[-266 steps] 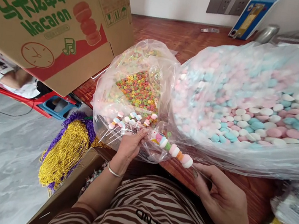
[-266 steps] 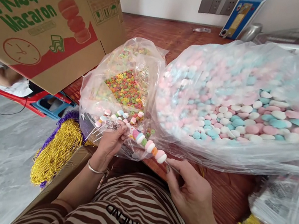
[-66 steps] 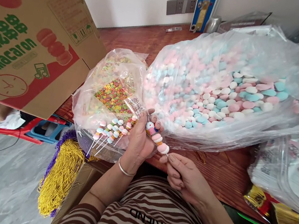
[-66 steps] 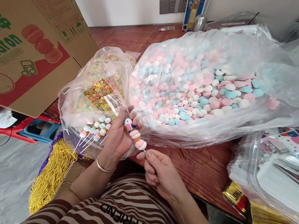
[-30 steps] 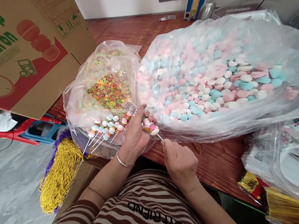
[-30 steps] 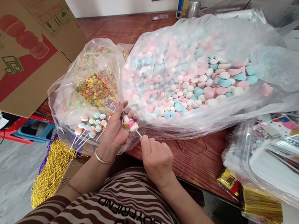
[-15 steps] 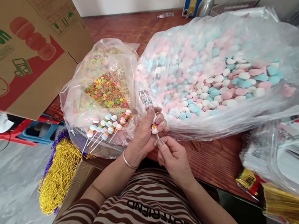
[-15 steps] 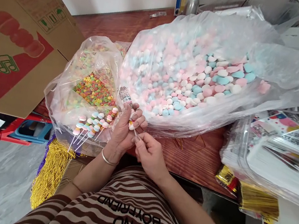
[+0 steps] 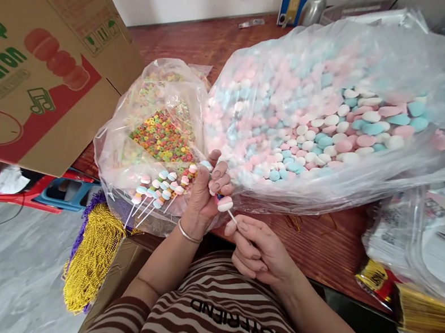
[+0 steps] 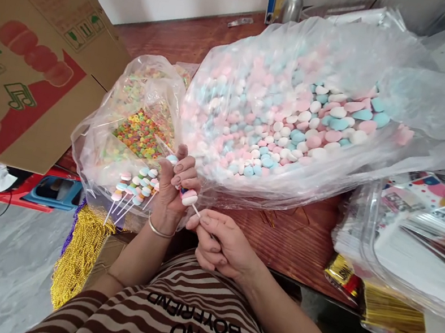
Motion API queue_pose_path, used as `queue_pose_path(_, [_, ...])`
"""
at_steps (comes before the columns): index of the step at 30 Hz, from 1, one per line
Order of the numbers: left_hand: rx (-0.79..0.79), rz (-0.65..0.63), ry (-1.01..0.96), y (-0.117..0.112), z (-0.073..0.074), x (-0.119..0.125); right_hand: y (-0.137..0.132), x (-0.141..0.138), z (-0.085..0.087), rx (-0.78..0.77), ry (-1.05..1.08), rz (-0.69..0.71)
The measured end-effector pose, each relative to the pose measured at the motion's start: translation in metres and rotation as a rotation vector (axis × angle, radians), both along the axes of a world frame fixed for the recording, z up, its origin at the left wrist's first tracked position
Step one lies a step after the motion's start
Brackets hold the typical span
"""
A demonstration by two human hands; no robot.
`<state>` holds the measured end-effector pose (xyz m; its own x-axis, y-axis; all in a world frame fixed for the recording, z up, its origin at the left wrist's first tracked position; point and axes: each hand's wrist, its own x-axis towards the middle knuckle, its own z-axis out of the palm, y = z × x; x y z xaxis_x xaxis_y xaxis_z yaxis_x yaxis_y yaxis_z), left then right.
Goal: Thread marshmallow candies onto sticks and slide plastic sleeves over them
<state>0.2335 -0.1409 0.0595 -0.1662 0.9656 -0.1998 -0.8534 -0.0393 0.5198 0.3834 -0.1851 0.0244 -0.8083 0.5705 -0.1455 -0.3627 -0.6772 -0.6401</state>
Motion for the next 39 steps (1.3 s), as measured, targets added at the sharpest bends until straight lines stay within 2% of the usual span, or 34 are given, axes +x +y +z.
queue_pose_path(2, [-0.073, -0.003, 0.008, 0.003, 0.004, 0.002, 0.001, 0.001, -0.002, 0.315, -0.164, -0.095])
queue_pose_path(6, [-0.231, -0.006, 0.014, 0.011, 0.011, 0.004, 0.005, 0.007, -0.010, 1.281, -0.724, -0.500])
queue_pose_path(8, [-0.262, 0.023, 0.019, 0.013, 0.014, 0.005, 0.007, 0.011, -0.012, 1.585, -0.883, -0.611])
queue_pose_path(9, [-0.256, 0.035, 0.021, 0.013, 0.015, 0.005, 0.006, 0.013, -0.013, 1.640, -0.913, -0.633])
queue_pose_path(10, [-0.233, 0.042, 0.022, 0.012, 0.016, 0.006, 0.006, 0.014, -0.012, 1.619, -0.916, -0.640])
queue_pose_path(11, [-0.197, 0.036, 0.025, 0.010, 0.017, 0.006, 0.005, 0.014, -0.010, 1.520, -0.892, -0.631])
queue_pose_path(13, [-0.102, -0.010, 0.043, 0.005, 0.019, 0.004, 0.004, 0.014, -0.003, 1.129, -0.751, -0.553])
queue_pose_path(16, [0.040, -0.090, 0.079, -0.004, 0.016, 0.001, 0.001, 0.011, 0.007, 0.409, -0.369, -0.291])
queue_pose_path(18, [0.082, -0.106, 0.104, -0.008, 0.012, -0.001, -0.001, 0.008, 0.011, 0.109, -0.159, -0.150])
queue_pose_path(19, [0.076, -0.106, 0.124, -0.009, 0.010, -0.001, -0.002, 0.007, 0.012, 0.051, -0.107, -0.113])
queue_pose_path(20, [0.054, -0.098, 0.148, -0.009, 0.008, -0.001, -0.002, 0.006, 0.012, 0.061, -0.098, -0.107])
queue_pose_path(21, [0.026, -0.083, 0.172, -0.009, 0.006, 0.000, -0.003, 0.005, 0.011, 0.142, -0.136, -0.133])
queue_pose_path(22, [-0.001, -0.062, 0.190, -0.008, 0.006, 0.001, -0.003, 0.005, 0.010, 0.290, -0.221, -0.192])
queue_pose_path(27, [-0.080, 0.047, 0.117, -0.002, 0.012, 0.009, 0.000, 0.006, 0.004, 1.414, -0.811, -0.691])
queue_pose_path(29, [-0.104, 0.094, 0.090, 0.000, 0.015, 0.013, 0.002, 0.007, 0.001, 1.738, -0.898, -0.790])
queue_pose_path(30, [-0.117, 0.113, 0.087, 0.001, 0.016, 0.014, 0.003, 0.007, 0.000, 1.853, -0.932, -0.817])
queue_pose_path(32, [-0.148, 0.139, 0.092, 0.002, 0.016, 0.016, 0.004, 0.007, -0.001, 1.995, -1.005, -0.846])
queue_pose_path(35, [-0.200, 0.166, 0.122, 0.003, 0.014, 0.019, 0.004, 0.005, -0.003, 2.049, -1.065, -0.858])
queue_pose_path(37, [-0.194, 0.164, 0.143, 0.001, 0.011, 0.022, 0.004, 0.003, -0.004, 1.988, -1.034, -0.873])
queue_pose_path(39, [-0.147, 0.122, 0.152, -0.002, 0.009, 0.027, 0.005, 0.000, -0.003, 1.779, -0.990, -0.862])
